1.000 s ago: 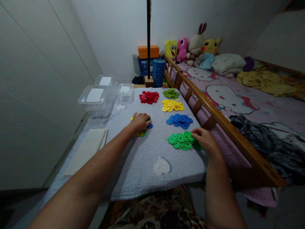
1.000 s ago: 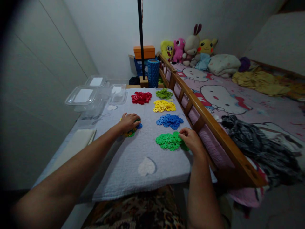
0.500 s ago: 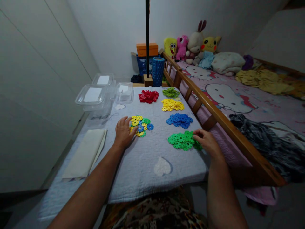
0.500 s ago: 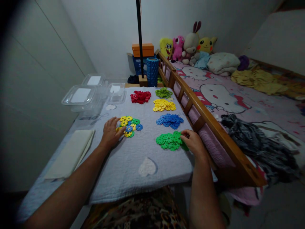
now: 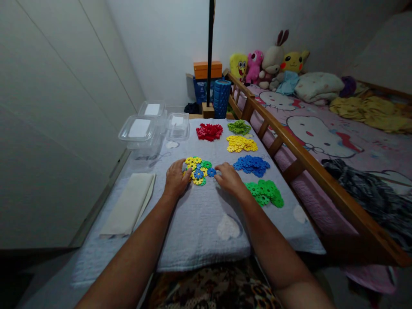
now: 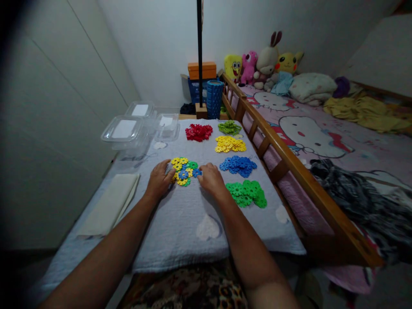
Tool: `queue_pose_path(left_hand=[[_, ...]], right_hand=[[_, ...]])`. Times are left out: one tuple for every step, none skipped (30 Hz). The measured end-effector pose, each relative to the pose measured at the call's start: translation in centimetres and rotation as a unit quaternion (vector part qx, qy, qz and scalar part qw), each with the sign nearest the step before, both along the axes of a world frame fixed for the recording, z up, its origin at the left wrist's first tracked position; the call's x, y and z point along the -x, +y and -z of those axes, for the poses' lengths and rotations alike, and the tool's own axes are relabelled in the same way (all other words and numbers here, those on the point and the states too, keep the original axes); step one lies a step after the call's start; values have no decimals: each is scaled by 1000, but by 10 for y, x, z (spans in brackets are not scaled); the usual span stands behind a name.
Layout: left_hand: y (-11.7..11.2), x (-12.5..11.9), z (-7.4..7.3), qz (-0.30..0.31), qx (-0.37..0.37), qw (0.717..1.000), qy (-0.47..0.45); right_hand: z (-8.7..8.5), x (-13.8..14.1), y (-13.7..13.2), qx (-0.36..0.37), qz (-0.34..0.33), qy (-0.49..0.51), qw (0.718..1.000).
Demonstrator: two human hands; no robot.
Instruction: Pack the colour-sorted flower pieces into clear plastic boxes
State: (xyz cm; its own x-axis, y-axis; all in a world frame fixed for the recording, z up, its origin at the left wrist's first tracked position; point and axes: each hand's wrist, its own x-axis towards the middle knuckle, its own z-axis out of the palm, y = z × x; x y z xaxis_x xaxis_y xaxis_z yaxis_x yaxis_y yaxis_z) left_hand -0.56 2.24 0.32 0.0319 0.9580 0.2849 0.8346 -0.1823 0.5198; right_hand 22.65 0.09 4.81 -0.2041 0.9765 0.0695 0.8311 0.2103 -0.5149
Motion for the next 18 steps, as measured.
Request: queue_pose_path(left_hand=[[0,-1,0,-1,3,1000,2],[0,-1,-1,-2,7,1000,4],[-1,-2,-1,-2,10,1000,6],[-1,-2,-1,-2,13,1000,7],[-1,-2,-1,-2,16,1000,9],[-1,-3,-1,-1,19,1000,10],[-1,-3,-2,-2,21,1000,13],[-1,-3,-2,-2,23,1000,15],[-1,-3,-2,-3,25,1000,16],[-1,-3,-2,-4,26,999,18],[-1,-3,-2,-3,27,999,18],[0,-2,-1,-3,29,999,18],[0,-2,-1,-3,30,999,17],[0,-2,-1,-2,30,999,16],[0,-2,0,-2,29,999,15],[0,-2,0,-1,27,1000,13],[1,-2,1,-1,24,1000,10],[1,-1,1,-1,21,1000,7]], right_hand=[[6,8,4,-6,22,-14,1000],[12,14,8,-13,42,-25,999],[17,18,10,-21,58,-33,998],[22,21,12,-28,69,-36,997],[26,22,13,-35,74,-35,996],[29,23,13,-40,77,-30,996],[30,22,14,-42,80,-21,996],[31,21,14,-41,82,-7,996],[30,19,14,-36,84,12,996],[29,16,14,-26,84,35,996],[27,12,15,-14,82,60,995],[24,5,16,-4,80,87,993],[20,-3,16,2,80,111,991],[16,-13,18,2,83,131,988],[12,-24,19,-5,93,144,985],[8,-37,21,-19,107,149,983],[4,-50,23,-35,128,151,980],[1,-62,25,-49,155,145,976]])
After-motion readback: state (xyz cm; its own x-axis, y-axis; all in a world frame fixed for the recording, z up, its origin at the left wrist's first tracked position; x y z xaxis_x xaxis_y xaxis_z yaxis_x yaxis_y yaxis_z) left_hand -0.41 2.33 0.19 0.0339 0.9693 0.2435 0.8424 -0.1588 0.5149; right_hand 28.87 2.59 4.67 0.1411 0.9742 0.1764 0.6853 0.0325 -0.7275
